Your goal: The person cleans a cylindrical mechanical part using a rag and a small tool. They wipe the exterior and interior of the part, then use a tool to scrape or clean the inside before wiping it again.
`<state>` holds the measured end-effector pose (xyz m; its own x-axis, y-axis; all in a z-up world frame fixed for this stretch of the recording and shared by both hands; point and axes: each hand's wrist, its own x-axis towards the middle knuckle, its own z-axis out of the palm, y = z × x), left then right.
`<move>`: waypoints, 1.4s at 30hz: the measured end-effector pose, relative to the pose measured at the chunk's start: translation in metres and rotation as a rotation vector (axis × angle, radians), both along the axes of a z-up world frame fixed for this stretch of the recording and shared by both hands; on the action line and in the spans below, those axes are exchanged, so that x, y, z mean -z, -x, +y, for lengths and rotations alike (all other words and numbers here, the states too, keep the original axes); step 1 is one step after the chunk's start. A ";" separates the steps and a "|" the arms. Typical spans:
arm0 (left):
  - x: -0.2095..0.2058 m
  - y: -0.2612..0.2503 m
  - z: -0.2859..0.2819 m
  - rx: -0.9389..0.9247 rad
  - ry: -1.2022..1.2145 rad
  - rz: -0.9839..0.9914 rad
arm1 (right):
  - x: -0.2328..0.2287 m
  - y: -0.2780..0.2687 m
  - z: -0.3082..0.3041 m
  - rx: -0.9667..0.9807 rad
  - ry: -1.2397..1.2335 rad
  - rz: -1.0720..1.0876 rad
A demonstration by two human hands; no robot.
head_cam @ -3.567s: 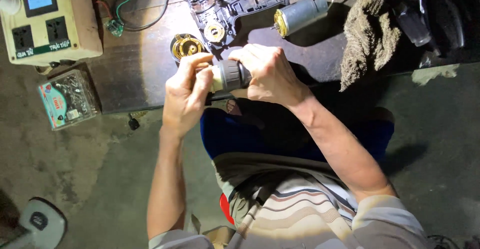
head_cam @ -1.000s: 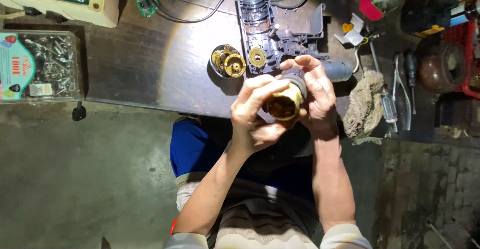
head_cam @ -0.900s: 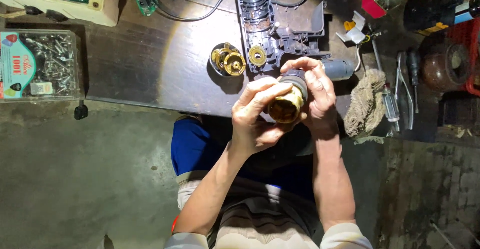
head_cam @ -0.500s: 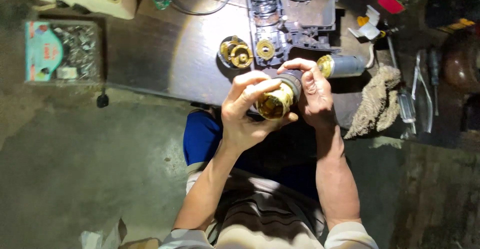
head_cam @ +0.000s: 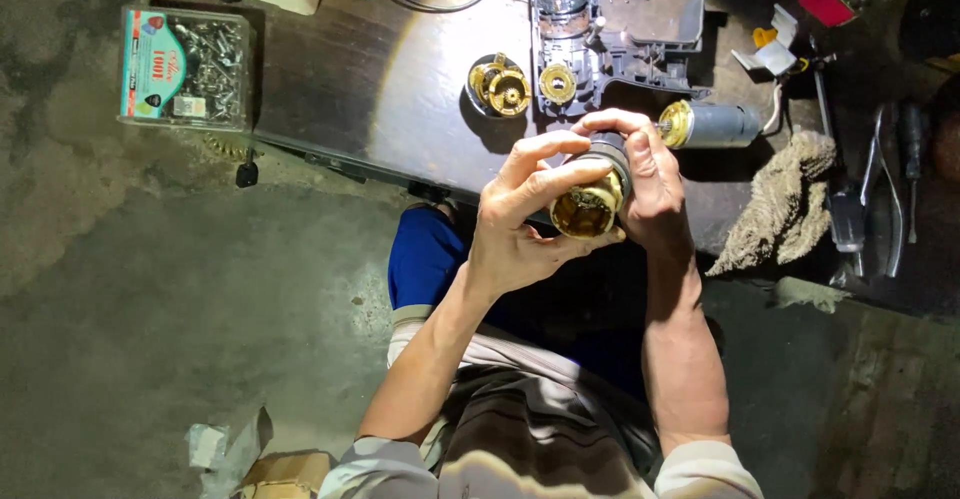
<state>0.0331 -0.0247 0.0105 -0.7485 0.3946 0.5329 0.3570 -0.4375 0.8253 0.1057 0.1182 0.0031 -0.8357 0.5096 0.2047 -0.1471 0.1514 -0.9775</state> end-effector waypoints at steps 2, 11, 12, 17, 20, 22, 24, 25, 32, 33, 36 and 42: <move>-0.001 0.001 -0.001 -0.008 0.022 0.027 | 0.002 0.002 -0.001 0.017 0.009 0.018; -0.001 0.002 -0.004 0.021 0.015 0.035 | 0.009 -0.001 0.007 -0.063 0.160 0.131; -0.001 0.001 -0.003 0.021 0.015 0.034 | 0.008 -0.001 0.007 -0.062 0.160 0.131; 0.000 -0.003 0.003 -0.006 0.008 0.031 | 0.001 0.001 0.011 -0.108 -0.232 0.192; -0.003 -0.002 0.002 0.004 0.021 0.026 | -0.003 -0.005 0.010 -0.094 -0.129 0.151; -0.002 -0.002 0.001 0.013 0.017 0.026 | 0.004 -0.005 0.014 -0.105 0.009 0.142; -0.001 -0.001 -0.001 0.022 0.016 0.025 | 0.016 -0.006 0.018 -0.117 0.149 0.132; -0.002 0.000 -0.002 0.036 0.019 0.011 | 0.023 -0.006 0.020 -0.112 0.248 0.131; -0.015 0.002 -0.009 0.050 -0.006 -0.021 | 0.032 -0.005 0.021 -0.052 0.421 0.112; -0.016 0.002 -0.009 0.056 -0.007 -0.022 | 0.030 -0.006 0.019 -0.046 0.419 0.113; -0.017 0.004 -0.010 0.029 -0.005 -0.027 | 0.023 -0.009 0.013 -0.031 0.251 0.019; -0.027 0.002 -0.020 -0.005 0.042 -0.016 | 0.017 -0.019 0.004 -0.118 0.591 0.110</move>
